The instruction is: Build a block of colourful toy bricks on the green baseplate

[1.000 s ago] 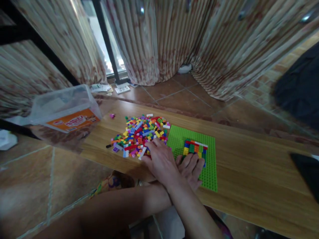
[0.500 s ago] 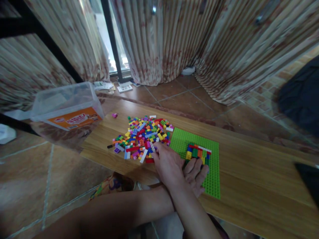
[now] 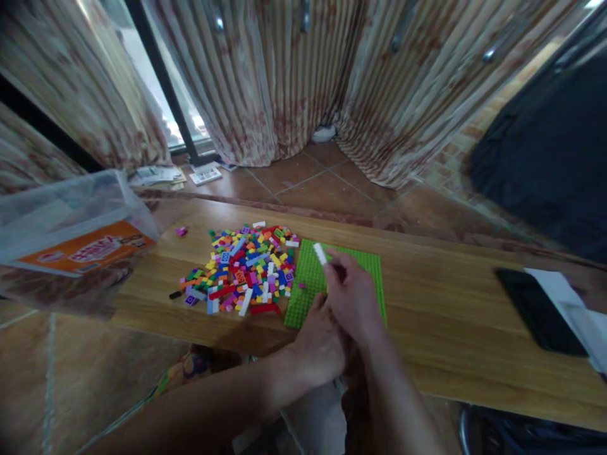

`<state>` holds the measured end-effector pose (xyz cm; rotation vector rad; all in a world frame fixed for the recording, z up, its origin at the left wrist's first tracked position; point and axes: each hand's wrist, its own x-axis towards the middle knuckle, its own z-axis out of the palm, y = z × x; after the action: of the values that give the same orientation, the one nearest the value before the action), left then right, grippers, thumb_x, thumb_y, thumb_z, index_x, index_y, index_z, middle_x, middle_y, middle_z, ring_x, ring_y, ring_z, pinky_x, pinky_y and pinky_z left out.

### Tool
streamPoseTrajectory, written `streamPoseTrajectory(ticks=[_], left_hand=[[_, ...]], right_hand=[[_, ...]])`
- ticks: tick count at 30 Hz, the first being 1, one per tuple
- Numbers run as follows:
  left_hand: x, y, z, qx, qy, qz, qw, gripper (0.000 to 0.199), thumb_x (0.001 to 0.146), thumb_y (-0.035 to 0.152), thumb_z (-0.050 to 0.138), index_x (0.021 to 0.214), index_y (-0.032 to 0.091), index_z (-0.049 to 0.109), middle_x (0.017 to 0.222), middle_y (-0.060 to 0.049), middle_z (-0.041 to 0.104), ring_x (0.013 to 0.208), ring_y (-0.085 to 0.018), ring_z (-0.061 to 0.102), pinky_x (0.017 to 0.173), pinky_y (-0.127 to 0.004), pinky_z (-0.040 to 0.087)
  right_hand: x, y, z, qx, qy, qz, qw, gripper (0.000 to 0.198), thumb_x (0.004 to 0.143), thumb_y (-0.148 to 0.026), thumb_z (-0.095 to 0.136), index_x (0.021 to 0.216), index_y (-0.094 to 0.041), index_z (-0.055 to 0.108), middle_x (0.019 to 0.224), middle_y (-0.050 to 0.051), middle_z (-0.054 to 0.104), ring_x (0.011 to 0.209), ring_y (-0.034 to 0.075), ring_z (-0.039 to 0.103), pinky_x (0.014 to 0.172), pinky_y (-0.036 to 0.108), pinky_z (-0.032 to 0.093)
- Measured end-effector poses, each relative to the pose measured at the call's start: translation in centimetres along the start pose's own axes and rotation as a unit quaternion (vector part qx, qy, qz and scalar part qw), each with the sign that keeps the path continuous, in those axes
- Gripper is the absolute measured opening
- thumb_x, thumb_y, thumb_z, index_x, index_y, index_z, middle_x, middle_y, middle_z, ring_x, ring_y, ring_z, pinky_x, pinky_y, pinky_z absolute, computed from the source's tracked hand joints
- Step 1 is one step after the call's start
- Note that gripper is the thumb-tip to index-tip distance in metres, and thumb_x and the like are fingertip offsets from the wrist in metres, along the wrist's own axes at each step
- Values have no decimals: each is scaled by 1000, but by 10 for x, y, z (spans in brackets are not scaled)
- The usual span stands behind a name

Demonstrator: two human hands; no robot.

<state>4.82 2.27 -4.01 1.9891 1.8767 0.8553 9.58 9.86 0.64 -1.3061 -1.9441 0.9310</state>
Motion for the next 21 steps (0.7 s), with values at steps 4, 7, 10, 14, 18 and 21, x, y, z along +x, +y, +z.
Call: streamPoseTrajectory(ticks=[4,7,10,14,18,21], left_hand=[[4,-7,-21,74,-47,92,992,40,91,21,49,130,13,51,132,-13,58,120,-26,51,96,-45,47],[9,-11,-27,80,-70,96,990,36,92,26,51,126,14,53,127,-11,60,116,-25,52,94,-41,47],[13,-14,-26,72,-71,88,991,33,91,25,53,122,16,55,124,-9,61,114,-25,53,94,-41,47],[16,-15,-24,54,-61,80,993,31,90,25,55,120,17,56,124,-8,63,113,-25,52,95,-41,47],[16,-14,-23,34,-41,72,996,28,89,22,56,117,18,58,122,-7,64,111,-24,54,95,-42,48],[18,-14,-23,20,-24,61,998,26,89,20,56,115,18,60,119,-6,66,108,-24,55,95,-42,49]], right_hand=[[11,40,-53,-93,57,61,992,42,82,-36,52,113,-14,71,89,9,75,73,23,67,67,35,50],[9,66,-77,-211,22,81,974,39,85,-34,49,109,-15,73,83,9,75,72,25,67,63,34,47],[4,83,-84,-315,-5,90,945,33,85,-31,49,98,-16,76,81,12,75,72,26,67,63,34,44],[2,89,-83,-350,-9,104,931,29,88,-35,51,95,-18,74,82,11,75,71,24,67,61,33,41],[6,85,-81,-343,14,134,930,25,84,-39,59,91,-18,71,85,10,74,75,24,67,61,31,39],[12,85,-79,-329,13,152,932,24,86,-38,58,85,-18,71,81,10,73,73,23,65,59,30,37]])
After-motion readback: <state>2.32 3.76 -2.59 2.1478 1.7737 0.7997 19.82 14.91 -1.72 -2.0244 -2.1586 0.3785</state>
